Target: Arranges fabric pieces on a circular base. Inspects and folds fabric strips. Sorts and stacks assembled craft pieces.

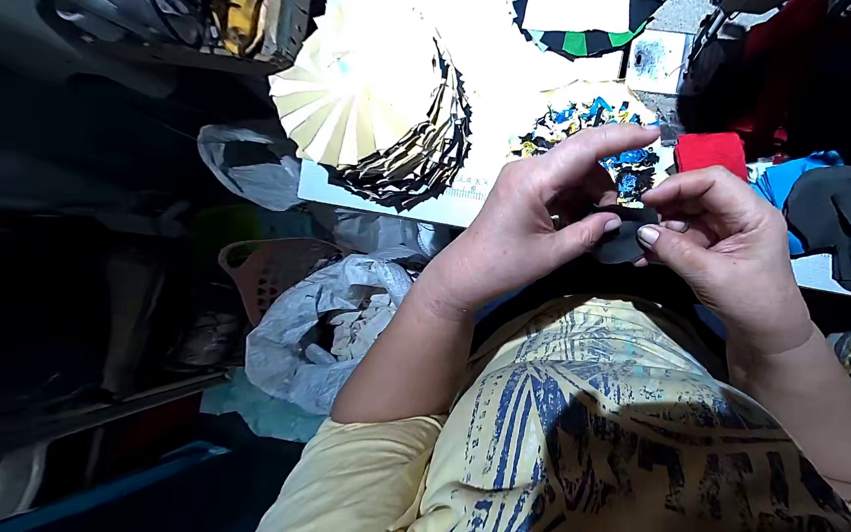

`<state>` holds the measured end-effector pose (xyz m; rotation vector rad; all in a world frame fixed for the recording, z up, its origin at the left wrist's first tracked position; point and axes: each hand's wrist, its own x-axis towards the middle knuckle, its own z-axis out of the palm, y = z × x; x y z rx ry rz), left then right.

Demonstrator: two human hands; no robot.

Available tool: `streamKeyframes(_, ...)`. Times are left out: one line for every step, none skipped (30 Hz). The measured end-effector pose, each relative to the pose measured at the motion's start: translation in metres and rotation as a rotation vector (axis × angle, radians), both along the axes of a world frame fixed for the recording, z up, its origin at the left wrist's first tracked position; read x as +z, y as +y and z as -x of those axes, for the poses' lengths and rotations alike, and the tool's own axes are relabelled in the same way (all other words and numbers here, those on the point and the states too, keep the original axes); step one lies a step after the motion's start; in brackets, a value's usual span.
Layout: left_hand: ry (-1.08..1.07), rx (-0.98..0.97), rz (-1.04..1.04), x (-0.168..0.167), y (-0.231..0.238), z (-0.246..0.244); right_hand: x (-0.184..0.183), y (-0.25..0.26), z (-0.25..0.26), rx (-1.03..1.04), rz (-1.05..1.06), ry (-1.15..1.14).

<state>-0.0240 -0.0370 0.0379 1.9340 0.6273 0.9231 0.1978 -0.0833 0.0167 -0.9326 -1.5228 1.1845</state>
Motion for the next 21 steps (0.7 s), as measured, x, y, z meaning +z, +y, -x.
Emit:
streamKeyframes(0.003, -0.012, 0.001, -0.003, 0.000, 0.001, -0.002, -0.001, -0.001, -0.001, 0.003, -0.019)
streamKeyframes(0.016, -0.013, -0.001, -0.006, 0.000, 0.003, -0.007, -0.002, 0.000, -0.005, -0.007, -0.033)
streamKeyframes(0.042, 0.000, -0.014, -0.009, 0.000, 0.003, -0.010, -0.003, 0.001, -0.013, -0.017, -0.052)
streamKeyframes(0.082, 0.021, -0.034, -0.012, 0.001, 0.004, -0.014, -0.004, 0.002, -0.029, -0.029, -0.076)
streamKeyframes(0.130, 0.043, -0.068, -0.013, 0.002, 0.004, -0.017, -0.004, 0.004, -0.047, -0.046, -0.109)
streamKeyframes(0.184, 0.068, -0.114, -0.015, 0.003, 0.003, -0.019, -0.004, 0.006, -0.066, -0.069, -0.148)
streamKeyframes(0.228, 0.088, -0.161, -0.017, 0.004, 0.003, -0.020, -0.004, 0.008, -0.087, -0.098, -0.193)
streamKeyframes(0.254, 0.103, -0.198, -0.020, 0.007, 0.002, -0.022, -0.003, 0.009, -0.115, -0.135, -0.243)
streamKeyframes(0.262, 0.118, -0.225, -0.024, 0.010, 0.001, -0.024, -0.001, 0.010, -0.141, -0.167, -0.298)
streamKeyframes(0.266, 0.131, -0.238, -0.027, 0.013, 0.001, -0.025, 0.001, 0.011, -0.162, -0.188, -0.346)
streamKeyframes(0.273, 0.144, -0.247, -0.029, 0.015, 0.000, -0.027, 0.004, 0.012, -0.182, -0.204, -0.379)
streamKeyframes(0.288, 0.155, -0.259, -0.030, 0.017, -0.002, -0.029, 0.006, 0.012, -0.200, -0.217, -0.404)
streamKeyframes(0.308, 0.165, -0.275, -0.030, 0.019, -0.003, -0.031, 0.009, 0.012, -0.215, -0.228, -0.425)
streamKeyframes(0.324, 0.170, -0.283, -0.030, 0.019, -0.004, -0.032, 0.010, 0.011, -0.224, -0.232, -0.442)
streamKeyframes(0.337, 0.175, -0.292, -0.031, 0.020, -0.005, -0.031, 0.012, 0.010, -0.224, -0.234, -0.461)
streamKeyframes(0.348, 0.182, -0.297, -0.032, 0.020, -0.006, -0.031, 0.013, 0.009, -0.223, -0.233, -0.488)
streamKeyframes(0.358, 0.186, -0.298, -0.034, 0.021, -0.006, -0.029, 0.015, 0.008, -0.219, -0.232, -0.514)
streamKeyframes(0.370, 0.189, -0.298, -0.035, 0.021, -0.006, -0.028, 0.016, 0.007, -0.212, -0.233, -0.542)
streamKeyframes(0.381, 0.193, -0.301, -0.036, 0.020, -0.006, -0.026, 0.017, 0.006, -0.205, -0.235, -0.574)
streamKeyframes(0.391, 0.197, -0.307, -0.036, 0.020, -0.007, -0.024, 0.018, 0.006, -0.195, -0.235, -0.608)
streamKeyframes(0.400, 0.201, -0.310, -0.036, 0.019, -0.007, -0.022, 0.019, 0.005, -0.186, -0.238, -0.640)
